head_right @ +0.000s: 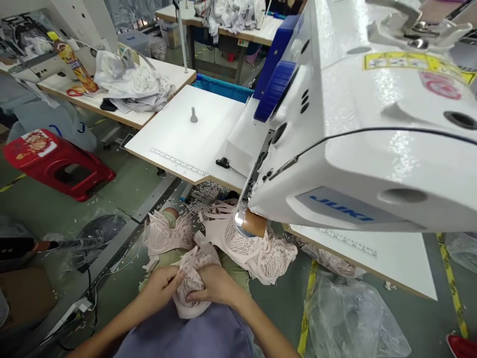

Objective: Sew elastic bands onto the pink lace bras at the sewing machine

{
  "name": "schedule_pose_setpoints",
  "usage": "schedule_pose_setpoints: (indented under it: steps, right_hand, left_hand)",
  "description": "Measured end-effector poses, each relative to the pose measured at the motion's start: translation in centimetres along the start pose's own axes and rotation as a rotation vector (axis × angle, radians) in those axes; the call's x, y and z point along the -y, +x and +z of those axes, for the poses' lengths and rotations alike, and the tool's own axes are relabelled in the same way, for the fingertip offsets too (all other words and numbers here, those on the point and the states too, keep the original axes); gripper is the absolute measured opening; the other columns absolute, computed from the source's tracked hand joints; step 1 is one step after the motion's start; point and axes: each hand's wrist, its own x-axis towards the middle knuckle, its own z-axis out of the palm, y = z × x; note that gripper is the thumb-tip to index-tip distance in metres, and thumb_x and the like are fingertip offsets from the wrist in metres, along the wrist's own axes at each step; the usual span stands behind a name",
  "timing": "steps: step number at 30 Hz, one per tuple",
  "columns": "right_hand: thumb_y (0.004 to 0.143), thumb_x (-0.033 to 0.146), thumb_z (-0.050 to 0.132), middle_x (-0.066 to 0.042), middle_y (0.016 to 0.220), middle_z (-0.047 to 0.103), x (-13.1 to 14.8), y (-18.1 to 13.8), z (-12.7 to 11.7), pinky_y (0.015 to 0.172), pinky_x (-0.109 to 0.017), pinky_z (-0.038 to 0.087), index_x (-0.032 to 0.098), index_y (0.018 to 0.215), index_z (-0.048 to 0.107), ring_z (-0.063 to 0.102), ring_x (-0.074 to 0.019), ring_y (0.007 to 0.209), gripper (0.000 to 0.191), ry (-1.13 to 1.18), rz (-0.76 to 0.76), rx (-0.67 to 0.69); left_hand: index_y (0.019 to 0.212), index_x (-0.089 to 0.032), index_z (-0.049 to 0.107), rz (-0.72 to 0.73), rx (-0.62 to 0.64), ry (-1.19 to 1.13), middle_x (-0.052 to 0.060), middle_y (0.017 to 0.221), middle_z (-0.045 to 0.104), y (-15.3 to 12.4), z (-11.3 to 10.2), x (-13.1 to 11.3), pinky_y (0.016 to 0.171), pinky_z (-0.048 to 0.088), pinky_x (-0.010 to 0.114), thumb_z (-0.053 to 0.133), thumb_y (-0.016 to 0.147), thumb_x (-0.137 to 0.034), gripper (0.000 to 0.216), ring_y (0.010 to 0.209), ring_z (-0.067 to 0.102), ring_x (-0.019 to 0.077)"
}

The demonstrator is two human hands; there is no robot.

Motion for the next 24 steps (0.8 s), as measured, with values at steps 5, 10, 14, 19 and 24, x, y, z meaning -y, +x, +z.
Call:
schedule_pose_setpoints:
  steps: [5,10,14,19,24]
  right_hand:
    - [0.095,0.048,0.052,-0.004,0.081,0.070,5.1,-6.2,-5.0,0.067,-0.025,0.040,0.019,0.085,0.066,0.061,-0.0174,0.074,0.034,-0.096,0.023,-0.084]
    - [0.097,0.041,0.048,-0.003,0.089,0.071,8.0,-13.5,-11.8,0.067,-0.021,0.044,0.017,0.099,0.068,0.062,-0.0149,0.076,0.030,0.188,0.055,-0.095]
    - [0.094,0.040,0.053,0.001,0.080,0.070,2.7,-16.7,-16.0,0.062,-0.020,0.044,0.018,0.095,0.069,0.061,-0.0131,0.070,0.027,0.200,0.083,-0.169]
    - [0.098,0.033,0.043,-0.009,0.095,0.068,-7.4,-14.8,-24.3,0.074,-0.030,0.042,0.017,0.099,0.066,0.058,-0.0208,0.085,0.027,-0.254,0.656,-1.012]
    - [0.089,0.022,0.059,-0.018,0.118,0.060,-12.5,-10.7,-33.0,0.093,-0.037,0.037,0.012,0.112,0.062,0.049,-0.0264,0.109,0.025,-0.278,0.677,-1.206]
  left_hand:
    - [0.095,-0.019,0.065,0.116,0.125,-0.258,0.004,0.087,0.066,4.5,0.2,-3.7,0.068,0.046,0.028,0.056,0.087,-0.050,0.033,0.079,0.059,0.0190]
    - [0.084,-0.018,0.063,0.187,0.489,-0.544,-0.001,0.065,0.058,8.5,3.9,-11.0,0.055,0.043,0.024,0.048,0.091,-0.058,0.043,0.057,0.052,0.0133]
    - [0.085,-0.021,0.059,0.088,0.338,-0.630,-0.001,0.073,0.059,10.3,5.2,-13.6,0.063,0.045,0.025,0.053,0.086,-0.064,0.043,0.067,0.055,0.0159]
    - [0.094,-0.024,0.059,0.230,0.178,-0.353,0.002,0.073,0.056,10.2,6.7,-13.2,0.065,0.047,0.030,0.050,0.084,-0.069,0.047,0.069,0.056,0.0215]
    - [0.088,-0.028,0.062,0.367,0.166,-0.222,0.003,0.073,0.059,9.7,8.0,-13.5,0.069,0.049,0.032,0.045,0.089,-0.061,0.037,0.071,0.059,0.0235]
